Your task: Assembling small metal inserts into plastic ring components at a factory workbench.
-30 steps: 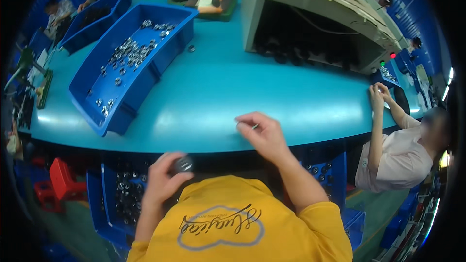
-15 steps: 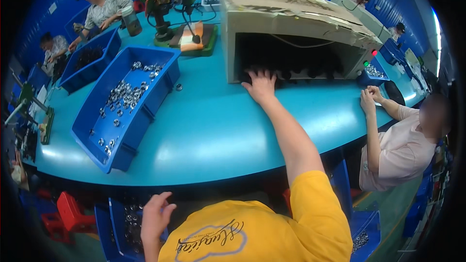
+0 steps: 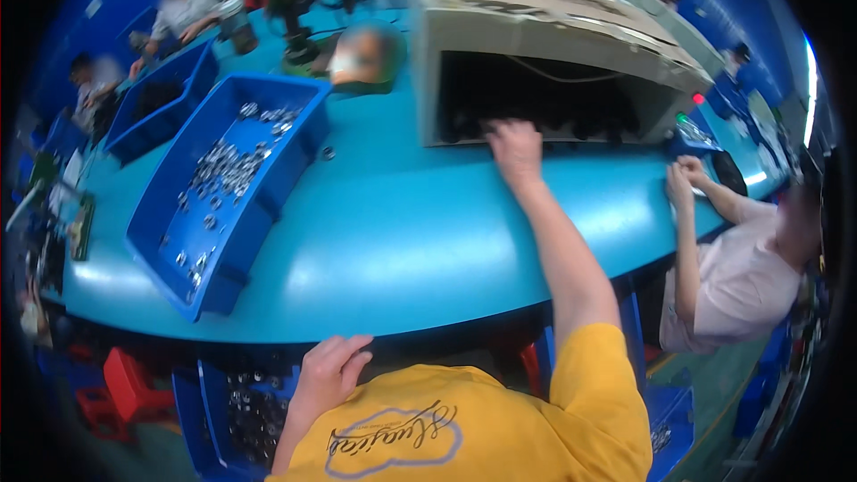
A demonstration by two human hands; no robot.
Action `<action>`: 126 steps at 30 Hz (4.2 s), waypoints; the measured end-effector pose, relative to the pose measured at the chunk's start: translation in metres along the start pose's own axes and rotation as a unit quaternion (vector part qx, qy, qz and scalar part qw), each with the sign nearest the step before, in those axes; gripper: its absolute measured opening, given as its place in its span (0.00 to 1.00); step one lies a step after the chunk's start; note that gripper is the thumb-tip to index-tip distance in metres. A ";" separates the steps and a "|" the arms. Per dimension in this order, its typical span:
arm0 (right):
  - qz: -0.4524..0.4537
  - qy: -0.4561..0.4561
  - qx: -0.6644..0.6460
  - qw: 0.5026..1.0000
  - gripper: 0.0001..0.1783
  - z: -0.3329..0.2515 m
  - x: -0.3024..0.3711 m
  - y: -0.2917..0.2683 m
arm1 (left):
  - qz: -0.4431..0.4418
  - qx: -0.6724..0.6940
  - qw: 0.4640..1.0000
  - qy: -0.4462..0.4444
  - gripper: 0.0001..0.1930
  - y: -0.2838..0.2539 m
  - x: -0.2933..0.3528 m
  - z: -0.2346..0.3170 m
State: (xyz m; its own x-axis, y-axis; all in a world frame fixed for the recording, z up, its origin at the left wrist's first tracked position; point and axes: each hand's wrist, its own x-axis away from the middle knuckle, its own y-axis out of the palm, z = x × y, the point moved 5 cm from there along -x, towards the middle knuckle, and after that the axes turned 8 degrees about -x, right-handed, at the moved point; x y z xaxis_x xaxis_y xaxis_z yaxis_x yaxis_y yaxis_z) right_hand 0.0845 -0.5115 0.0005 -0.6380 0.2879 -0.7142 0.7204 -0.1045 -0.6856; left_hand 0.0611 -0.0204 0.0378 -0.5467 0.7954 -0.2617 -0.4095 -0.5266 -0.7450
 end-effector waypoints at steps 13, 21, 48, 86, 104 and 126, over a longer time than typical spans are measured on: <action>-0.107 -0.057 -0.140 0.983 0.13 -0.081 0.049 -0.060 | 0.062 -0.248 0.967 -0.004 0.30 0.020 -0.230 -0.117; -0.118 0.017 -0.213 0.970 0.17 -0.069 0.065 -0.055 | -0.006 -0.225 0.973 -0.054 0.28 0.050 -0.270 -0.165; -0.128 -0.022 -0.156 0.979 0.29 -0.123 0.040 -0.075 | 0.326 0.140 0.781 -0.514 0.42 -0.282 0.018 -0.346; -0.163 0.024 -0.334 0.928 0.38 -0.283 -0.061 0.105 | 0.492 0.106 0.837 -0.215 0.22 -0.248 -0.051 -0.250; -0.110 0.095 -0.332 0.932 0.45 -0.291 -0.057 0.152 | 0.561 -0.071 0.813 -0.139 0.23 -0.222 -0.054 -0.229; -0.105 0.138 -0.362 0.916 0.38 -0.312 -0.044 0.153 | 0.579 0.054 0.724 -0.371 0.42 -0.095 -0.034 -0.224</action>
State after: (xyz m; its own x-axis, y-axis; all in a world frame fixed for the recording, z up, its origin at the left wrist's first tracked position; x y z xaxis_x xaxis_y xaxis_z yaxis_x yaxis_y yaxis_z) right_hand 0.3077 -0.2437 -0.0288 -0.7626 0.4688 -0.4457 0.6443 0.6116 -0.4592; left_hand 0.2816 0.0698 -0.0202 -0.7938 -0.5585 -0.2408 0.6055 -0.7626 -0.2275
